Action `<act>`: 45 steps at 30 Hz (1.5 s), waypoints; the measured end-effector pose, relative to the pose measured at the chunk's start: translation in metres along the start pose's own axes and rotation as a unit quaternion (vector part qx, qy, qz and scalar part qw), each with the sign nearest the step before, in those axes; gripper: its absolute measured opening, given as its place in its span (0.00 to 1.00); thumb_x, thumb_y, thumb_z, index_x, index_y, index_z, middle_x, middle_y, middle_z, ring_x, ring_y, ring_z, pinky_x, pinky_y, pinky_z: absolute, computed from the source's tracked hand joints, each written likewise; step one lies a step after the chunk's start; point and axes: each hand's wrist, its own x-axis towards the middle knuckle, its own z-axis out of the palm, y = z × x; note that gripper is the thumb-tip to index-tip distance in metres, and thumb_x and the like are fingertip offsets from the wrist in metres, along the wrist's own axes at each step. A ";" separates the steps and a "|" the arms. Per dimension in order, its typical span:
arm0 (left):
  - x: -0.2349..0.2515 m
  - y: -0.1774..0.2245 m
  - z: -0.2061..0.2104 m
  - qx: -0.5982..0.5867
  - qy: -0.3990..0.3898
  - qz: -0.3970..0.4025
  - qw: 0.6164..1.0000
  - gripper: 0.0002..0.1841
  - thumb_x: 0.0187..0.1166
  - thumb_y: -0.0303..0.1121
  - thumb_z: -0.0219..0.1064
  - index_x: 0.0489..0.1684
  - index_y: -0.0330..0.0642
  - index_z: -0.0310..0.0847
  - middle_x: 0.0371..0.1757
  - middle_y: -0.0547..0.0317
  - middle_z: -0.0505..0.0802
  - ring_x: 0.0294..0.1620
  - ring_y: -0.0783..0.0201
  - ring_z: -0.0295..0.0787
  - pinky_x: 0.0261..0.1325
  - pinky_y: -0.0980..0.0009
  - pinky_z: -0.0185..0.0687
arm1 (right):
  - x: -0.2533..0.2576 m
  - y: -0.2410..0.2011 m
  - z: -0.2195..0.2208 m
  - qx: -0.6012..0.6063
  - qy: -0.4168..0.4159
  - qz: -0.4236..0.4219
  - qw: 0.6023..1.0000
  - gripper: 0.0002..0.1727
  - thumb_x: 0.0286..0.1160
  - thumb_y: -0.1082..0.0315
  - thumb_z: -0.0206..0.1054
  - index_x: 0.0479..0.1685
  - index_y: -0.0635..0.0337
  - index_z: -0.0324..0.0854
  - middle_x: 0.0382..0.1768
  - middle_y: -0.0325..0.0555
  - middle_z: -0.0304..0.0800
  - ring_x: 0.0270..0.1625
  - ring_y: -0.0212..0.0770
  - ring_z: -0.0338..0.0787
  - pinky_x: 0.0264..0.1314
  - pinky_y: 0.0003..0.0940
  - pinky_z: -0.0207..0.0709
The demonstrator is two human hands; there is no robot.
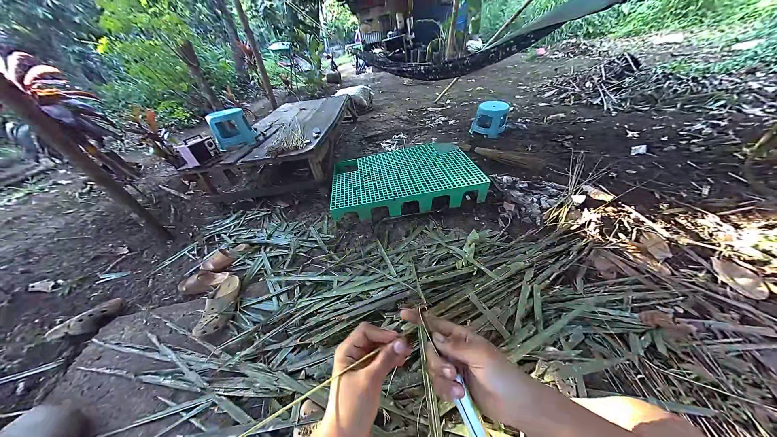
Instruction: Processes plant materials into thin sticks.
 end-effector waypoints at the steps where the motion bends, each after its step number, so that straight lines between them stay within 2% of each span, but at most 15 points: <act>1: 0.000 -0.002 0.004 -0.010 -0.009 -0.009 1.000 0.07 0.74 0.22 0.72 0.38 0.46 0.90 0.36 0.62 0.97 0.37 0.70 0.95 0.47 0.73 0.92 | -0.001 0.002 0.001 0.021 0.027 -0.023 0.999 0.21 0.89 0.67 0.44 0.72 0.52 0.76 0.19 0.24 0.79 0.18 0.21 0.78 0.25 0.17 0.76; 3: 0.002 -0.002 0.005 -0.017 -0.016 0.001 1.000 0.05 0.75 0.25 0.73 0.42 0.45 0.91 0.37 0.61 0.97 0.38 0.70 0.95 0.48 0.73 0.92 | 0.001 -0.002 -0.005 0.024 0.067 -0.079 0.994 0.17 0.90 0.66 0.46 0.62 0.51 0.81 0.20 0.25 0.80 0.19 0.21 0.79 0.26 0.18 0.78; 5: 0.006 0.003 0.002 -0.016 -0.002 0.030 0.999 0.04 0.76 0.27 0.74 0.42 0.47 0.91 0.38 0.62 0.97 0.39 0.70 0.95 0.49 0.73 0.92 | 0.006 -0.014 -0.019 0.019 0.098 -0.136 0.986 0.17 0.91 0.64 0.45 0.60 0.48 0.81 0.18 0.25 0.80 0.19 0.22 0.80 0.26 0.19 0.78; 10: 0.012 0.020 -0.013 -0.036 0.042 0.084 0.995 0.08 0.74 0.34 0.76 0.47 0.56 0.92 0.40 0.64 0.98 0.41 0.70 0.96 0.51 0.73 0.92 | 0.007 -0.049 -0.057 0.042 0.188 -0.225 0.955 0.22 0.94 0.65 0.34 0.55 0.50 0.78 0.16 0.27 0.79 0.17 0.24 0.81 0.26 0.20 0.81; 15: 0.015 0.026 -0.018 -0.056 0.084 0.086 0.991 0.05 0.76 0.33 0.74 0.45 0.51 0.93 0.40 0.59 0.99 0.39 0.68 0.97 0.46 0.73 0.93 | 0.000 -0.063 -0.075 0.014 0.200 -0.272 0.941 0.22 0.93 0.65 0.33 0.53 0.48 0.78 0.16 0.27 0.79 0.18 0.25 0.81 0.28 0.21 0.82; 18: 0.018 0.025 -0.018 -0.008 0.069 0.139 0.988 0.08 0.73 0.26 0.75 0.42 0.54 0.93 0.43 0.64 0.97 0.41 0.71 0.95 0.46 0.75 0.93 | 0.000 -0.065 -0.077 -0.017 0.200 -0.268 0.942 0.22 0.92 0.65 0.33 0.57 0.49 0.78 0.16 0.27 0.78 0.17 0.24 0.79 0.27 0.21 0.81; 20: 0.020 0.021 -0.018 0.061 0.034 0.215 0.974 0.09 0.72 0.30 0.77 0.43 0.59 0.94 0.46 0.71 0.96 0.43 0.75 0.93 0.48 0.78 0.92 | -0.001 -0.059 -0.066 -0.053 0.162 -0.223 0.960 0.22 0.92 0.63 0.37 0.67 0.46 0.78 0.16 0.24 0.77 0.17 0.21 0.77 0.26 0.18 0.77; 22: 0.019 0.018 -0.015 0.145 0.001 0.286 0.947 0.07 0.74 0.33 0.77 0.43 0.61 0.93 0.47 0.76 0.93 0.46 0.78 0.91 0.50 0.80 0.90 | -0.002 -0.048 -0.045 -0.090 0.066 -0.159 0.981 0.20 0.90 0.60 0.48 0.74 0.44 0.76 0.16 0.19 0.77 0.18 0.17 0.76 0.24 0.15 0.74; 25: 0.016 0.015 -0.007 0.213 -0.036 0.352 0.911 0.05 0.77 0.31 0.74 0.45 0.55 0.89 0.47 0.72 0.92 0.49 0.75 0.91 0.52 0.79 0.90 | -0.003 -0.030 -0.005 -0.066 -0.081 -0.088 0.991 0.25 0.90 0.61 0.50 0.84 0.47 0.69 0.20 0.18 0.75 0.20 0.15 0.73 0.24 0.13 0.69; 28: 0.016 0.017 -0.002 0.238 -0.052 0.401 0.883 0.04 0.79 0.29 0.71 0.45 0.50 0.86 0.47 0.68 0.90 0.50 0.74 0.91 0.52 0.79 0.90 | -0.003 -0.022 0.020 -0.031 -0.141 -0.077 0.986 0.27 0.92 0.60 0.51 0.88 0.50 0.61 0.22 0.19 0.73 0.21 0.15 0.72 0.25 0.12 0.67; 31: 0.013 0.020 0.001 0.242 -0.044 0.411 0.878 0.04 0.79 0.28 0.72 0.44 0.49 0.85 0.45 0.69 0.90 0.52 0.76 0.90 0.58 0.80 0.88 | -0.003 -0.016 0.026 -0.036 -0.154 -0.096 0.983 0.26 0.93 0.61 0.51 0.87 0.51 0.64 0.30 0.20 0.79 0.24 0.13 0.72 0.26 0.10 0.67; 34: 0.009 0.019 0.005 0.223 -0.043 0.401 0.887 0.04 0.77 0.27 0.73 0.41 0.46 0.84 0.42 0.67 0.89 0.49 0.75 0.90 0.56 0.79 0.89 | -0.002 -0.011 0.023 -0.045 -0.165 -0.122 0.978 0.25 0.92 0.58 0.53 0.85 0.51 0.68 0.36 0.21 0.83 0.25 0.11 0.72 0.27 0.08 0.67; 38: 0.005 0.021 0.006 0.196 -0.041 0.365 0.909 0.04 0.77 0.29 0.75 0.42 0.49 0.86 0.42 0.70 0.90 0.47 0.75 0.92 0.51 0.79 0.91 | -0.003 -0.016 0.013 -0.080 -0.111 -0.173 0.975 0.24 0.91 0.58 0.54 0.81 0.53 0.73 0.22 0.17 0.75 0.22 0.12 0.71 0.25 0.10 0.65; 42: 0.000 0.030 0.001 0.168 -0.032 0.346 0.922 0.08 0.75 0.32 0.77 0.46 0.56 0.90 0.45 0.77 0.91 0.47 0.78 0.92 0.50 0.82 0.90 | -0.003 -0.045 -0.016 -0.072 -0.012 -0.230 0.970 0.20 0.90 0.57 0.56 0.76 0.48 0.78 0.20 0.20 0.77 0.21 0.15 0.74 0.26 0.13 0.70; 45: -0.001 0.029 0.000 0.162 -0.041 0.343 0.924 0.08 0.75 0.31 0.76 0.47 0.56 0.90 0.45 0.76 0.91 0.46 0.78 0.92 0.50 0.81 0.91 | -0.003 -0.054 -0.023 -0.024 0.028 -0.231 0.972 0.21 0.92 0.63 0.51 0.79 0.48 0.76 0.17 0.25 0.77 0.18 0.19 0.75 0.26 0.15 0.73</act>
